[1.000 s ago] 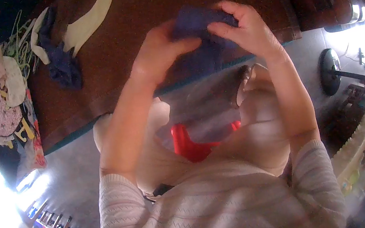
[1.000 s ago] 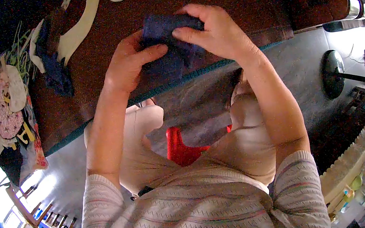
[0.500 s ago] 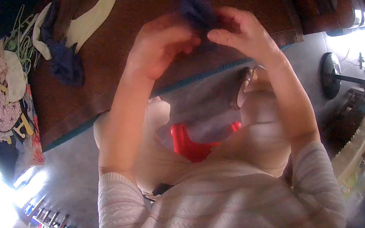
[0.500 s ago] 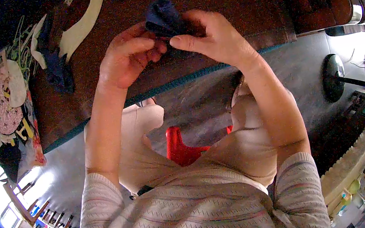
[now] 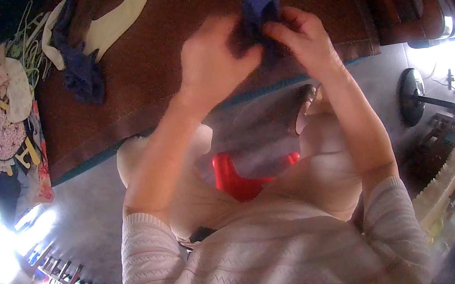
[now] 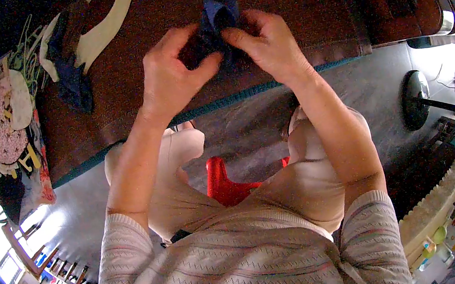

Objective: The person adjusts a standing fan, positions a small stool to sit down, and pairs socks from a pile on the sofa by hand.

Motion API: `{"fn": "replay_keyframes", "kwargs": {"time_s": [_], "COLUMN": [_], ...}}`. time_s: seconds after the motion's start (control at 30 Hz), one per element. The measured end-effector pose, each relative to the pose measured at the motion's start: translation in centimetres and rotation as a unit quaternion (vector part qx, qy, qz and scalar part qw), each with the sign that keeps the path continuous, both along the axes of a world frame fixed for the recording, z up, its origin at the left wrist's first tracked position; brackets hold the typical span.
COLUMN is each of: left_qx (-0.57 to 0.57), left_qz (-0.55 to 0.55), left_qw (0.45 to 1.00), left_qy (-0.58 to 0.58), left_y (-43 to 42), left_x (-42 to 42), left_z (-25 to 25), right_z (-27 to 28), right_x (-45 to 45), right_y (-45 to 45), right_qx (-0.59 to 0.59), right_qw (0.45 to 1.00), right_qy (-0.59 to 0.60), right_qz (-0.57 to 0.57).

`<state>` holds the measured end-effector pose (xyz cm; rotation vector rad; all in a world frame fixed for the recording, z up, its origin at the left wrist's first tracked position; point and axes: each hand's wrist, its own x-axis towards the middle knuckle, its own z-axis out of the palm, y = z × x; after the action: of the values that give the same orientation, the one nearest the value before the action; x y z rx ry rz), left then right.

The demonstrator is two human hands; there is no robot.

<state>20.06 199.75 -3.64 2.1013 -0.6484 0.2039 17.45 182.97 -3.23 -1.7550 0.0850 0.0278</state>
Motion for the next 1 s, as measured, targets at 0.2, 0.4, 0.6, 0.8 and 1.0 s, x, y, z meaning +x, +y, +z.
{"fn": "replay_keyframes", "kwargs": {"time_s": [0.2, 0.4, 0.6, 0.8, 1.0], "left_qx": [0.034, -0.378, -0.236, -0.121, -0.119], "left_qz": [0.024, 0.03, 0.02, 0.019, -0.027], "left_qw": [0.999, 0.841, 0.91, 0.964, 0.966], "left_qy": [0.016, 0.385, 0.339, 0.235, 0.226], "left_y": [0.7, 1.1, 0.2, -0.1, 0.0], "left_x": [0.5, 1.2, 0.6, 0.2, 0.1], "left_z": [-0.4, 1.1, -0.6, -0.2, -0.3], "right_z": [-0.2, -0.7, -1.1, -0.4, -1.0], "right_x": [0.0, 0.1, -0.2, -0.5, -0.1], "right_y": [0.2, 0.2, 1.4, 0.7, 0.3], "right_qx": [-0.053, -0.081, -0.227, -0.071, -0.214], "right_qw": [0.998, 0.995, 0.968, 0.993, 0.974], "right_qy": [-0.032, -0.064, -0.102, -0.046, -0.071], "right_qz": [0.016, -0.019, -0.012, 0.088, 0.035]}}
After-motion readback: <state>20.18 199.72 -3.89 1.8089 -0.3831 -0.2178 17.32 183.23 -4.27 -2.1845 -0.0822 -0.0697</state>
